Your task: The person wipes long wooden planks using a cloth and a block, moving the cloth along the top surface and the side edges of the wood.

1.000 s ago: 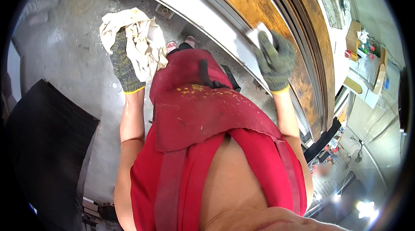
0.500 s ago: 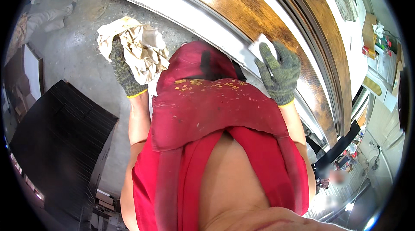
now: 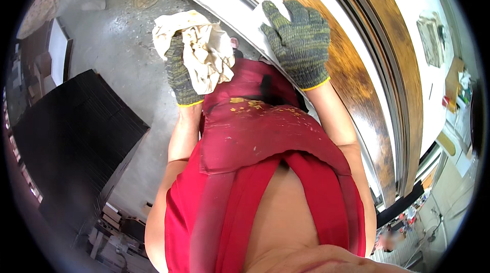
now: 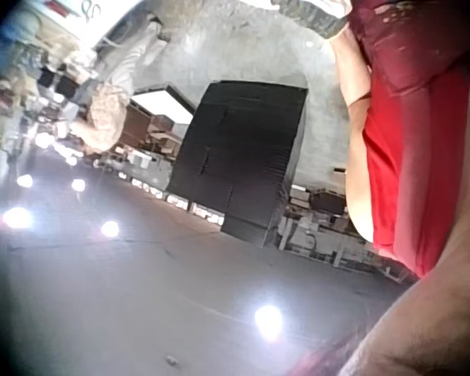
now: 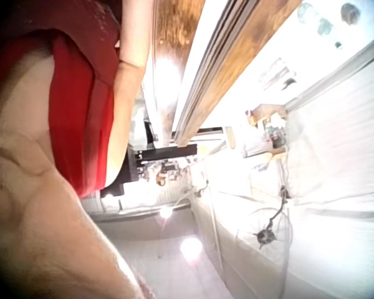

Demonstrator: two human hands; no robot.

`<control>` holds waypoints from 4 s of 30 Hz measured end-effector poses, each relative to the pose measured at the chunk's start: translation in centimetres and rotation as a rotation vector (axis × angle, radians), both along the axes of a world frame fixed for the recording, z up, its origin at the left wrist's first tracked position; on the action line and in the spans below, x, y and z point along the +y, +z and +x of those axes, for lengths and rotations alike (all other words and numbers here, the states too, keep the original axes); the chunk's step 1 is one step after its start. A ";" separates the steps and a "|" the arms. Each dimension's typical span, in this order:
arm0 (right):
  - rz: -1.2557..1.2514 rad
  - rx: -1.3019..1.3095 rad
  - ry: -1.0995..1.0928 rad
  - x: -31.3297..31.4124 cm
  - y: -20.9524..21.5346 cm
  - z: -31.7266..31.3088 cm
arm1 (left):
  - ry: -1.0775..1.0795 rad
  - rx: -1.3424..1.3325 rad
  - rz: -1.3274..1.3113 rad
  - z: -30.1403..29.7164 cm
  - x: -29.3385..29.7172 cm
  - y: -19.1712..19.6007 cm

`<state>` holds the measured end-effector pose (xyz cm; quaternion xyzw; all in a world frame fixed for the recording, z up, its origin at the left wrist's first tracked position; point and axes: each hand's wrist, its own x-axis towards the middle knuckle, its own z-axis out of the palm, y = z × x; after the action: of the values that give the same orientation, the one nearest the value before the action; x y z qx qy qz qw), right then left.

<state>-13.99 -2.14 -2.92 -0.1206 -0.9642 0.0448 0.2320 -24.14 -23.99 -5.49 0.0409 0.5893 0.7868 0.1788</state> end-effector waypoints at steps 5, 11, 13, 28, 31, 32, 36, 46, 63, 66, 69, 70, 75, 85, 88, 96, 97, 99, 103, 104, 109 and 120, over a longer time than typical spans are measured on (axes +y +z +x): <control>-0.026 -0.071 0.037 0.1 -0.2 -5.3 | 0.069 -0.240 0.235 -0.5 -0.4 -3.1; 0.130 0.085 0.167 1.9 -1.5 -13.6 | -0.011 0.526 -0.737 0.3 -1.7 -3.0; 0.098 0.045 0.140 1.6 -1.4 -17.2 | -0.023 0.496 -0.725 0.2 -2.0 -3.4; 0.148 -0.065 0.203 2.5 2.1 -9.3 | -0.016 0.727 -0.696 -1.4 -0.4 -2.5; 0.224 -0.090 0.152 2.0 3.4 -1.2 | -0.025 0.643 -0.601 -1.9 -1.3 -3.8; 0.166 -0.131 0.123 2.0 2.9 1.6 | -0.029 0.675 -0.629 -2.0 -1.9 -4.1; 0.110 -0.255 0.007 1.1 2.5 7.5 | 0.004 -0.099 -0.011 -1.6 -1.3 -3.9; 0.266 0.014 0.245 2.2 2.8 -13.2 | 0.056 -0.437 0.255 -1.9 0.3 -1.9; 0.270 -0.115 0.340 4.6 3.4 -9.2 | 0.247 -0.094 0.071 -2.1 -1.0 -4.5; -0.237 -0.097 0.170 4.9 3.8 -2.0 | 0.117 -0.049 0.160 -4.0 0.7 -3.4; -0.734 0.121 -0.242 6.9 1.7 5.7 | -0.138 0.138 0.105 -4.4 6.8 -1.9; -0.839 0.296 -0.391 7.5 0.9 8.4 | -0.306 0.428 -0.013 -3.7 9.9 -1.6; -1.106 0.937 -0.578 8.3 -1.8 13.5 | -1.176 0.969 0.063 4.7 22.3 -0.6; -0.845 0.632 -0.699 7.6 -1.8 14.1 | -0.693 1.491 -0.057 -0.4 19.2 -2.1; -0.861 0.605 -0.718 7.3 -2.0 13.9 | -0.589 1.539 -0.039 -8.5 17.7 -3.0; -0.825 0.543 -0.721 7.2 -1.4 13.2 | -0.486 0.351 0.182 -25.7 12.5 -4.1; -0.802 0.522 -0.713 7.3 -1.2 13.2 | -0.367 0.431 0.079 -28.6 12.0 -6.6; -0.774 0.497 -0.716 7.1 -1.1 13.2 | -0.030 0.970 -0.458 -32.8 10.4 -8.4; -0.781 0.513 -0.693 7.4 -1.3 13.0 | -0.023 0.772 -0.158 -30.9 11.0 -0.7; -0.780 0.515 -0.677 7.2 -1.4 13.0 | -0.089 0.805 -0.181 -28.4 11.8 0.9; -0.828 0.518 -0.748 6.9 -1.3 12.8 | -0.747 1.447 -0.322 -10.6 18.5 1.4; -0.792 0.484 -0.725 6.9 -1.6 13.2 | -1.094 1.340 -0.425 -13.2 21.0 1.7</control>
<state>-0.76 4.73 -4.48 -0.5064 -0.6909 0.3457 0.3831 -37.33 -3.00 -3.81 0.7342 0.6015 0.2763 0.1509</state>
